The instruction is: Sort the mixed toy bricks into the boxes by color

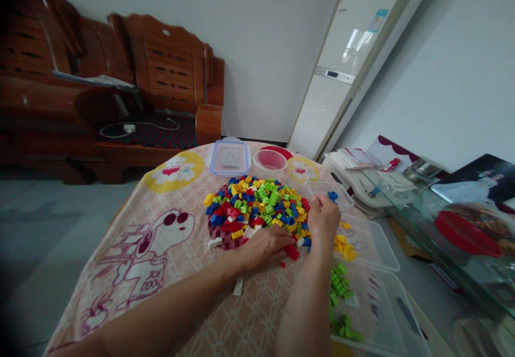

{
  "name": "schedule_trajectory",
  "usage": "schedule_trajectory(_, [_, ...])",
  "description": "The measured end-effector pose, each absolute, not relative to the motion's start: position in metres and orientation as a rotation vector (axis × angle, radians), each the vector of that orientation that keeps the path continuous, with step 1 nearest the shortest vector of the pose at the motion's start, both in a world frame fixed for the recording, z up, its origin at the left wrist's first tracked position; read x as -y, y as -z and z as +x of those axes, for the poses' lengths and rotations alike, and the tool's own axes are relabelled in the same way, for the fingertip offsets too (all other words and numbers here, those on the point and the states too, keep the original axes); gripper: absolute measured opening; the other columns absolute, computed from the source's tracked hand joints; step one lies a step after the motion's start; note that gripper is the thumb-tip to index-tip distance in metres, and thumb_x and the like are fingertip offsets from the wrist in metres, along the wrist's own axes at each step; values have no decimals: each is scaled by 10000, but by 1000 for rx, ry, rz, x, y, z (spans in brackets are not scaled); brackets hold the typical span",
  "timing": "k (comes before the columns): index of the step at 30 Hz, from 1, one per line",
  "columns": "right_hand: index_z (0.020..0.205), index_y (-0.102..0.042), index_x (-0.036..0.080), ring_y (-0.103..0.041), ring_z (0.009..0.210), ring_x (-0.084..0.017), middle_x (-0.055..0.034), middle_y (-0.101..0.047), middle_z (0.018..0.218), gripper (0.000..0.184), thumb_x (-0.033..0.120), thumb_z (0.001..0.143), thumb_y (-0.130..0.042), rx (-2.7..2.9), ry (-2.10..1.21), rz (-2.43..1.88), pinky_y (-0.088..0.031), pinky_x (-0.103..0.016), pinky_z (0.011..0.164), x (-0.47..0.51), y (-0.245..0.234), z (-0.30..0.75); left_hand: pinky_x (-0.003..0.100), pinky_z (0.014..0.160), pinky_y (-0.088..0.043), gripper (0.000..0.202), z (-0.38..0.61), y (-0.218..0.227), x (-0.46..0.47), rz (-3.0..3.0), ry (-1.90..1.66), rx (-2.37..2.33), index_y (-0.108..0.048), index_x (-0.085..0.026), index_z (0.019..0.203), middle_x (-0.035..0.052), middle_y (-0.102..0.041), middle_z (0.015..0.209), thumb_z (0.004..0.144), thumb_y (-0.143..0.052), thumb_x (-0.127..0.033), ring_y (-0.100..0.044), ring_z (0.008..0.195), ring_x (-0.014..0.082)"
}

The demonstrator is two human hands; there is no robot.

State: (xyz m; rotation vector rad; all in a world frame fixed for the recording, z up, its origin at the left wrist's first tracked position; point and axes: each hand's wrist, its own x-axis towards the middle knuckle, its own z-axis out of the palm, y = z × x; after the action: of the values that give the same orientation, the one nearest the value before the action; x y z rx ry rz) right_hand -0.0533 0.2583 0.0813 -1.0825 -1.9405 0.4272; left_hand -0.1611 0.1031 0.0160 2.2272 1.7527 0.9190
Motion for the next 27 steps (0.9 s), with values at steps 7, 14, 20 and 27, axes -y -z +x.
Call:
schedule_trajectory(7, [1033, -762, 127, -668, 953, -278, -176, -758, 1005, 425, 304, 850, -422, 1833, -398, -1171, -489, -378, 896, -249, -50, -75, 278, 799, -499, 120, -158, -12, -104, 2204, -824, -1915, -693, -193, 967, 81, -683, 992, 909, -593, -223, -636, 940, 201])
schedule_trajectory(14, [1103, -741, 117, -669, 999, -290, -181, -750, 1055, 454, 310, 857, -412, 1838, -303, -1061, -497, -411, 934, -233, -36, -60, 288, 861, -506, 210, -172, -16, -95, 2038, -1112, -1956, -710, -204, 1065, 83, -711, 1034, 947, -537, -220, -649, 993, 195])
schedule_trajectory(20, [1166, -712, 121, -654, 1052, -298, -190, -731, 1110, 475, 314, 828, -440, 1666, -308, -1144, -482, -435, 979, -244, -22, -53, 303, 898, -511, 220, -174, -13, -94, 1975, -1249, -1975, -735, -211, 1059, 91, -730, 1028, 962, -550, -277, -666, 1015, 208])
schedule_trajectory(27, [1127, -700, 100, -637, 1085, -309, -215, -712, 1116, 440, 268, 818, -435, 1707, -280, -1127, -459, -469, 1018, -241, -4, -66, 323, 904, -519, 230, -174, -11, -95, 1956, -1198, -1948, -732, -201, 1092, 90, -747, 1039, 933, -571, -239, -677, 1009, 218])
